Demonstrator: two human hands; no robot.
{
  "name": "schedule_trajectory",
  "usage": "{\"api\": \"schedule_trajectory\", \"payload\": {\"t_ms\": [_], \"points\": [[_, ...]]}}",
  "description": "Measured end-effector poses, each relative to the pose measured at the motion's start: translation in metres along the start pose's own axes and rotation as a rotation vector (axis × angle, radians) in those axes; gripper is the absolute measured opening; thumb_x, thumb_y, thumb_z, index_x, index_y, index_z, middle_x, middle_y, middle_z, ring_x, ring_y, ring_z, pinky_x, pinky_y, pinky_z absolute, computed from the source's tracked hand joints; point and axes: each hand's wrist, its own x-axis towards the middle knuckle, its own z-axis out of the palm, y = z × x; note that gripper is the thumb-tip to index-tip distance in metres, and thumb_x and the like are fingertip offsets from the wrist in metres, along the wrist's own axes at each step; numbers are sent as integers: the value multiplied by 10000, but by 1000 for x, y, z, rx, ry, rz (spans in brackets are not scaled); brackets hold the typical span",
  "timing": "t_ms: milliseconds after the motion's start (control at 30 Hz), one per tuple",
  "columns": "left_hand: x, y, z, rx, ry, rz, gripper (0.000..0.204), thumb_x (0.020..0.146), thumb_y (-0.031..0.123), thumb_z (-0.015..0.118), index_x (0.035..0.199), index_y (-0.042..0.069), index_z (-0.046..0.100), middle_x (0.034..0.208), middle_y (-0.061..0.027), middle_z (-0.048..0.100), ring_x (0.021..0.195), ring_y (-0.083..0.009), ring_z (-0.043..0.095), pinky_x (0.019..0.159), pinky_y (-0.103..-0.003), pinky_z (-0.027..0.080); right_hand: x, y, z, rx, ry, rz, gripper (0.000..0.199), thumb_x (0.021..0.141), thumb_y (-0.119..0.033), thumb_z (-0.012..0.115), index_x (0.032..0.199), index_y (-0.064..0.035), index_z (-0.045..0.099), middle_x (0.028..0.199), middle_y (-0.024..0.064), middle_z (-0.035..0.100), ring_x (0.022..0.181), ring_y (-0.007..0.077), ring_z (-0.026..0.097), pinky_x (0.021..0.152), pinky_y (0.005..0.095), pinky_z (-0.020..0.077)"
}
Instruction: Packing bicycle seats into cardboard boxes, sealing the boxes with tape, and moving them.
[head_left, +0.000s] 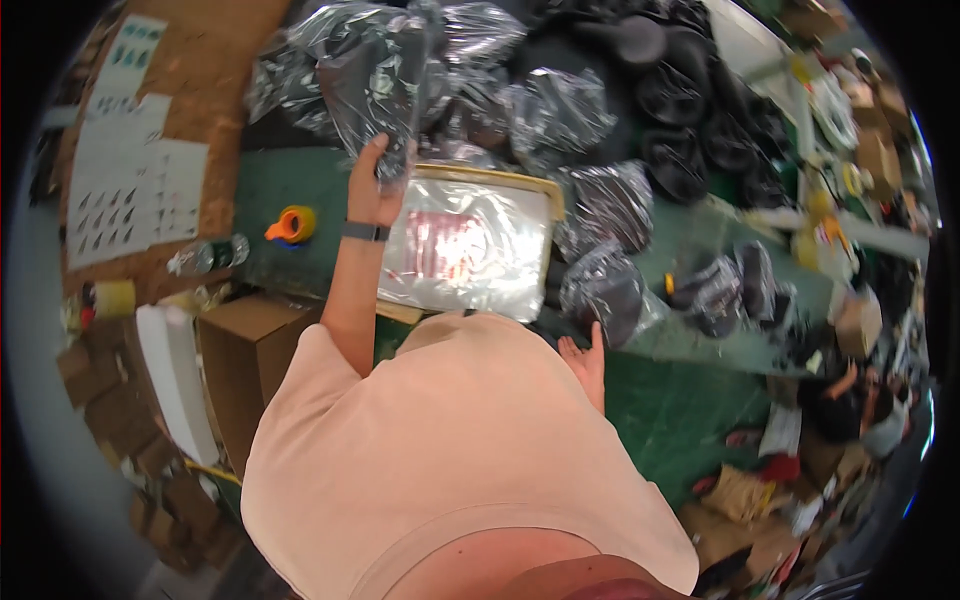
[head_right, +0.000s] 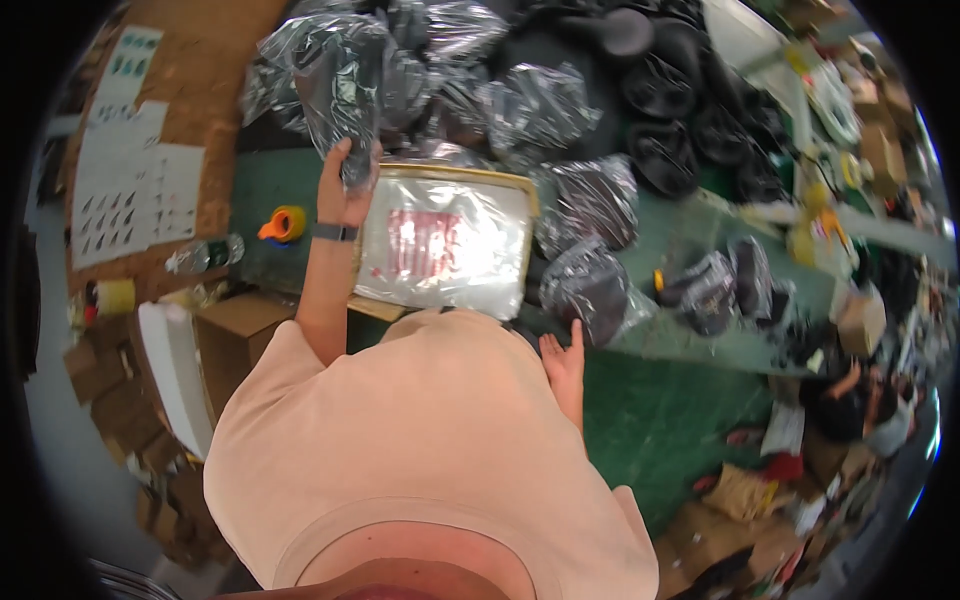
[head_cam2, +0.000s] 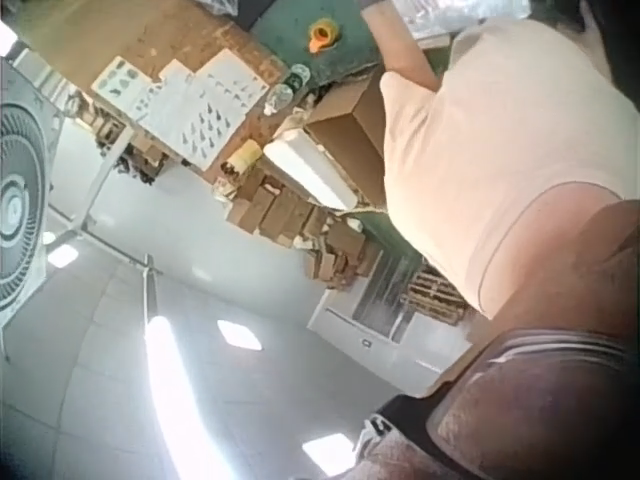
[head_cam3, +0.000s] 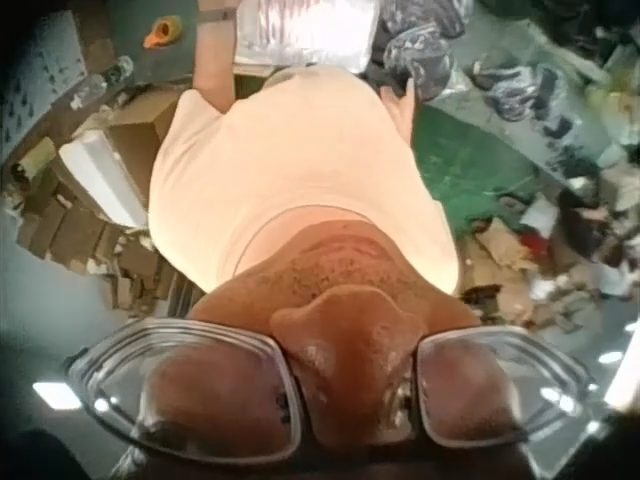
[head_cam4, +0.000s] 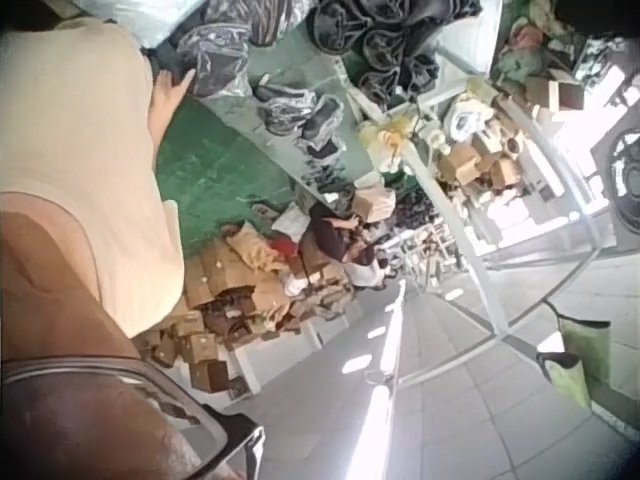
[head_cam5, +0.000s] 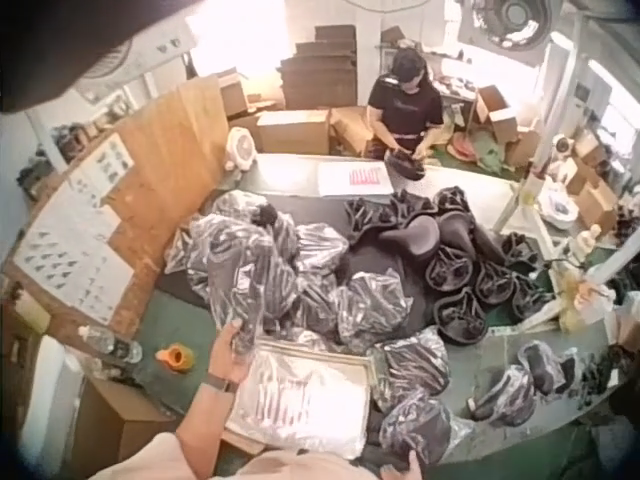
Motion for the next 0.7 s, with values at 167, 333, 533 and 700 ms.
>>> {"api": "schedule_trajectory", "payload": {"t_ms": [167,333,533,700], "points": [[114,113,-96,-146,154,245,227,1015,239,804,1102,49,716,1054,-90,788,853,-219,771,724,-357,695,84,11,51,-113,-203,5,827,938,-564,818,1592,-144,537,1627,99,547,1502,335,479,1282,546,350],[193,170,-164,690,585,242,528,1011,441,805,1253,-8,670,1170,-112,743,1059,-243,717,905,-432,605,102,-1,68,11,-247,-135,561,1003,-502,734,1407,-118,668,1425,81,699,1290,340,652,1075,618,531],[26,-35,8,907,-338,73,516,1047,89,711,1534,44,547,1183,-65,741,1082,-172,715,911,-302,572,-69,-19,120,-80,-302,-330,448,977,-282,772,1339,-51,644,1188,110,733,1036,322,735,886,557,626],[-47,-131,103,920,-465,-84,1158,735,274,1020,1676,64,379,1469,-211,622,1355,-308,609,1133,-434,500,-130,2,177,-958,-736,-967,1011,896,-138,847,1703,6,255,1658,196,417,1538,324,429,1257,456,378]]}}
